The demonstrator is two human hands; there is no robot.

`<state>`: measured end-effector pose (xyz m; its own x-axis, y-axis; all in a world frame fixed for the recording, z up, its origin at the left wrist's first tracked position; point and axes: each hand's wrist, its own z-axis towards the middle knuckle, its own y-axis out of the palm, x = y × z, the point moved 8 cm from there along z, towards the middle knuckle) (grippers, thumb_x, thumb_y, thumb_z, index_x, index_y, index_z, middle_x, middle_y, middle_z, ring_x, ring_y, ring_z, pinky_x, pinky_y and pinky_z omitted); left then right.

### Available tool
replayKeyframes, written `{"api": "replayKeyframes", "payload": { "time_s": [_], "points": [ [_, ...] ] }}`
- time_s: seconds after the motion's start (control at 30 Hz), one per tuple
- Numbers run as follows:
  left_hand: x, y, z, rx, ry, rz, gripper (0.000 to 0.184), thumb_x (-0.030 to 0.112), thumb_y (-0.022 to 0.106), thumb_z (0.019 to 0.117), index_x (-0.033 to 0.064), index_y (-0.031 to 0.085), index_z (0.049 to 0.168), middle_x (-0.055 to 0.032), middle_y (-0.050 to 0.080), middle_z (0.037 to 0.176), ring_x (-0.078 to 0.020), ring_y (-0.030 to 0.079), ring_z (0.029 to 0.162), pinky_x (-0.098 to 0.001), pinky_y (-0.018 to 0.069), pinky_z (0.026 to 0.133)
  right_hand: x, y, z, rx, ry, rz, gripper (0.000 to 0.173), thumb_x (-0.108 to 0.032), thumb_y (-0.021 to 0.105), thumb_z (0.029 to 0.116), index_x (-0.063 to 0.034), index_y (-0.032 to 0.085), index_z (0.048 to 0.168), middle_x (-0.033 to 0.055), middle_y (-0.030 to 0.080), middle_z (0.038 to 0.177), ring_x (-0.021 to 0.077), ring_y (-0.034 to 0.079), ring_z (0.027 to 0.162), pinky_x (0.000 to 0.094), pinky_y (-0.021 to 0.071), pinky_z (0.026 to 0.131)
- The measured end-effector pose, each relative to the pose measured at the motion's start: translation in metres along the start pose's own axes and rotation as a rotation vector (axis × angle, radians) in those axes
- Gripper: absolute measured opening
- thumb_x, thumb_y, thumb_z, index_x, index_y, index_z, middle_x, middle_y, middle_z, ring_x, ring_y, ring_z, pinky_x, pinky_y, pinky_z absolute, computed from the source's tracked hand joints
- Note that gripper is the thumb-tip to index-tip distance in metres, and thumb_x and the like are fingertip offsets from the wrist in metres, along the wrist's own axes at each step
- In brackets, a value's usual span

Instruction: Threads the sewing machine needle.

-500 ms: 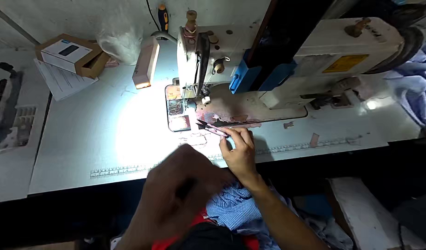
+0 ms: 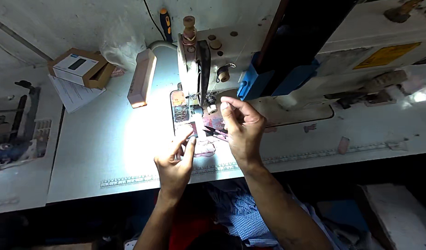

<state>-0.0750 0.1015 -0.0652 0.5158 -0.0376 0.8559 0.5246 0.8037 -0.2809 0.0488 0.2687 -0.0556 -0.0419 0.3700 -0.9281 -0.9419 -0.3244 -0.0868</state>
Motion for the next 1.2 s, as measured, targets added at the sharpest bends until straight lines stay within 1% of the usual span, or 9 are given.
{"api": "replayKeyframes", "payload": {
  "time_s": [0.1, 0.2, 0.4, 0.57, 0.83, 0.97, 1.03, 1.1, 1.2],
  "points": [
    [0.018, 0.017, 0.024, 0.055, 0.000, -0.117, 0.020, 0.006, 0.071, 0.0947, 0.0038, 0.078, 0.113, 0.0002, 0.074, 0.088, -0.0013, 0.058, 0.061, -0.0169, 0.0475, 0.050, 0.005, -0.002, 0.000, 0.003, 0.002, 0.029, 0.022, -0.012, 0.066, 0.1004, -0.0088, 0.073, 0.121, -0.0029, 0.062, 0.072, 0.0021, 0.049, 0.051, 0.0155, 0.0401, 0.044],
    [0.019, 0.029, 0.039, 0.117, -0.076, -0.164, 0.017, 0.010, 0.074, 0.0948, 0.0053, 0.079, 0.110, 0.0000, 0.071, 0.081, -0.0051, 0.060, 0.060, -0.0187, 0.0517, 0.052, 0.006, -0.002, 0.004, -0.012, -0.004, 0.038, 0.021, -0.010, 0.067, 0.0993, -0.0073, 0.073, 0.119, -0.0033, 0.065, 0.074, 0.0013, 0.053, 0.055, 0.0151, 0.0436, 0.048],
    [0.000, 0.048, 0.049, 0.175, -0.266, -0.321, 0.013, 0.015, 0.078, 0.0931, 0.0058, 0.079, 0.103, 0.0004, 0.068, 0.070, -0.0040, 0.055, 0.051, -0.0185, 0.0491, 0.049, 0.013, 0.002, 0.007, -0.052, 0.012, 0.077, 0.019, -0.010, 0.068, 0.0986, -0.0062, 0.073, 0.117, -0.0032, 0.066, 0.076, 0.0016, 0.055, 0.057, 0.0159, 0.0466, 0.050],
    [0.002, 0.049, 0.052, 0.168, -0.268, -0.269, 0.012, 0.020, 0.077, 0.0937, 0.0085, 0.078, 0.097, 0.0015, 0.065, 0.068, -0.0045, 0.055, 0.052, -0.0189, 0.0489, 0.049, 0.022, -0.006, 0.003, -0.054, 0.025, 0.060, 0.018, -0.009, 0.068, 0.0980, -0.0058, 0.073, 0.115, -0.0042, 0.064, 0.073, 0.0008, 0.053, 0.056, 0.0150, 0.0442, 0.049],
    [0.006, 0.053, 0.055, 0.244, -0.168, -0.350, 0.005, 0.006, 0.077, 0.0911, 0.0014, 0.076, 0.093, -0.0029, 0.070, 0.074, -0.0071, 0.062, 0.059, -0.0214, 0.0557, 0.058, 0.034, -0.013, -0.002, -0.076, 0.047, 0.041, 0.023, -0.011, 0.069, 0.0963, -0.0065, 0.072, 0.118, -0.0040, 0.063, 0.071, 0.0017, 0.054, 0.055, 0.0161, 0.0454, 0.049],
    [0.010, 0.059, 0.050, 0.278, -0.166, -0.241, 0.006, 0.009, 0.072, 0.0963, 0.0060, 0.070, 0.092, 0.0019, 0.061, 0.065, -0.0038, 0.055, 0.053, -0.0175, 0.0491, 0.049, 0.028, -0.009, -0.001, -0.083, 0.060, 0.078, 0.021, -0.010, 0.068, 0.0975, -0.0064, 0.072, 0.118, -0.0039, 0.064, 0.075, 0.0014, 0.055, 0.058, 0.0157, 0.0468, 0.050],
    [0.010, 0.059, 0.049, 0.300, -0.150, -0.198, 0.004, 0.008, 0.070, 0.0965, 0.0047, 0.071, 0.094, 0.0029, 0.059, 0.066, -0.0032, 0.055, 0.054, -0.0176, 0.0486, 0.050, 0.020, -0.006, 0.002, -0.085, 0.039, 0.103, 0.019, -0.009, 0.067, 0.0982, -0.0052, 0.072, 0.117, -0.0037, 0.065, 0.076, 0.0006, 0.055, 0.058, 0.0147, 0.0462, 0.050],
    [0.009, 0.061, 0.047, 0.275, -0.153, -0.218, 0.006, 0.008, 0.065, 0.0985, 0.0049, 0.070, 0.098, 0.0028, 0.058, 0.068, -0.0029, 0.053, 0.055, -0.0170, 0.0477, 0.051, 0.015, -0.004, 0.005, -0.084, 0.035, 0.115, 0.020, -0.009, 0.066, 0.0986, -0.0050, 0.072, 0.117, -0.0041, 0.065, 0.076, -0.0003, 0.054, 0.057, 0.0140, 0.0452, 0.049],
    [0.004, 0.064, 0.046, 0.182, -0.197, -0.367, 0.009, 0.011, 0.058, 0.1029, 0.0077, 0.066, 0.099, 0.0024, 0.050, 0.064, -0.0033, 0.043, 0.048, -0.0164, 0.0394, 0.045, 0.010, 0.000, 0.007, -0.090, 0.040, 0.135, 0.020, -0.010, 0.066, 0.0987, -0.0042, 0.072, 0.117, -0.0040, 0.067, 0.077, -0.0005, 0.055, 0.057, 0.0141, 0.0460, 0.049]
  ]
}}
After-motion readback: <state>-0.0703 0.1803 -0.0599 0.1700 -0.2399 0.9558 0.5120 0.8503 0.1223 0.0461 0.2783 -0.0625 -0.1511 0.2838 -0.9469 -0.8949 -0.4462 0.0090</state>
